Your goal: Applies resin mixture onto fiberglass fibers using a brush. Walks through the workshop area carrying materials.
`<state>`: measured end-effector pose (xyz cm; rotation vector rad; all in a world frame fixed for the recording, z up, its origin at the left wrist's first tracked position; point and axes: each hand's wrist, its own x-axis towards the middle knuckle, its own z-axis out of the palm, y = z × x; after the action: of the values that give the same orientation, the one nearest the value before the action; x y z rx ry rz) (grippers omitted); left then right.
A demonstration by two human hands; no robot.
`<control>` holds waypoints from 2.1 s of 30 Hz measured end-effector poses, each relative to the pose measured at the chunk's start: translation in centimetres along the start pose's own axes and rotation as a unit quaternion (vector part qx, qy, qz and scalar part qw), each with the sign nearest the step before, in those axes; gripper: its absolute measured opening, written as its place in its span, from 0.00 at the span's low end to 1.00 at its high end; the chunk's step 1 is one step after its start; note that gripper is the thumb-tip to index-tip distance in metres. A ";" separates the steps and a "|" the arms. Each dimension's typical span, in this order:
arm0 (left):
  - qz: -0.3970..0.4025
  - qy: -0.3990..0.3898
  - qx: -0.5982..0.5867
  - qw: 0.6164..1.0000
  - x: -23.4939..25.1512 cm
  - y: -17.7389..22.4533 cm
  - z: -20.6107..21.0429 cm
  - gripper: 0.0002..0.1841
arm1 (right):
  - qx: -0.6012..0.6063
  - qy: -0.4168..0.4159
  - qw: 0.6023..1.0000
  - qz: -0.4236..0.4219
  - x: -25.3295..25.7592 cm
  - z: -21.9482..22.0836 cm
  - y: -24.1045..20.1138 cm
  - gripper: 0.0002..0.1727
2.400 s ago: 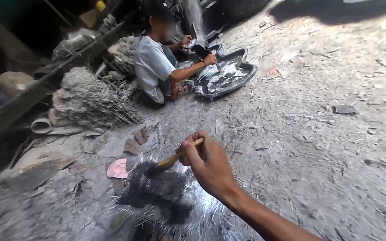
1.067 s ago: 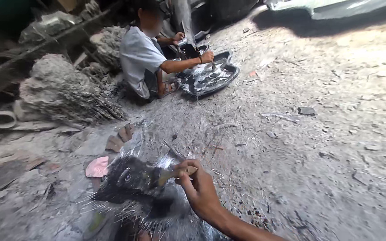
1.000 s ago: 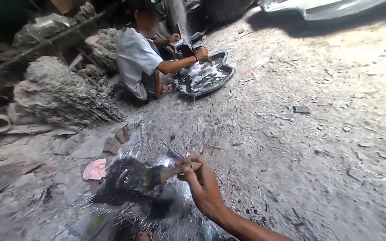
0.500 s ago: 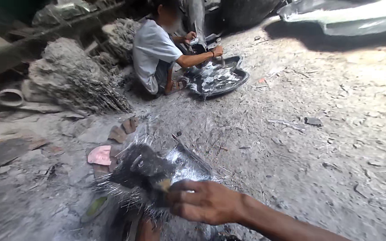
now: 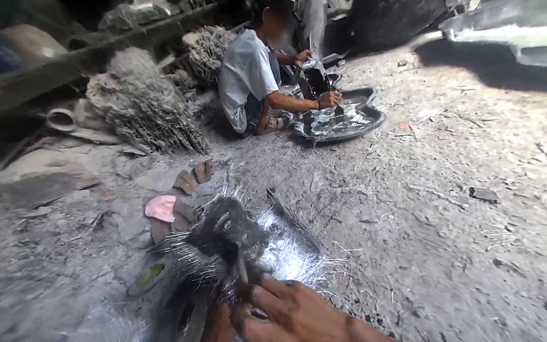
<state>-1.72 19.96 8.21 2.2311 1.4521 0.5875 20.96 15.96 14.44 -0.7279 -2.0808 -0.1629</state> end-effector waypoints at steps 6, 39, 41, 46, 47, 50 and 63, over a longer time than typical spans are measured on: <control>-0.035 -0.019 -0.009 0.999 0.5 -0.1 0.1 0.27 | 0.035 0.042 0.998 0.012 -1.2 -0.5 -1.0 0.09; -0.067 -0.047 0.059 0.995 1.3 -1.1 0.6 0.34 | 0.052 0.219 0.954 0.197 -7.0 2.4 2.0 0.10; -0.081 -0.065 0.061 0.993 1.5 -0.6 0.2 0.34 | 0.040 0.221 0.957 0.186 -6.6 1.6 1.8 0.10; -0.049 -0.035 0.039 0.997 1.4 -1.0 0.8 0.32 | 0.025 0.195 0.965 0.173 -6.2 1.0 1.7 0.08; -0.058 -0.044 0.044 0.996 1.4 -1.0 0.6 0.33 | 0.028 0.188 0.972 0.139 -5.9 0.6 0.8 0.05; -0.061 -0.049 0.022 0.997 0.9 -1.3 0.3 0.32 | 0.046 0.087 0.994 0.051 -4.8 0.4 -1.0 0.05; -0.044 -0.025 0.023 0.998 1.0 -1.8 1.1 0.27 | 0.034 0.029 0.999 0.025 -5.6 -0.5 0.6 0.05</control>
<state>-2.06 21.44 6.48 2.1874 1.5431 0.4717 24.05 13.86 10.22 -0.7243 -2.0009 -0.0853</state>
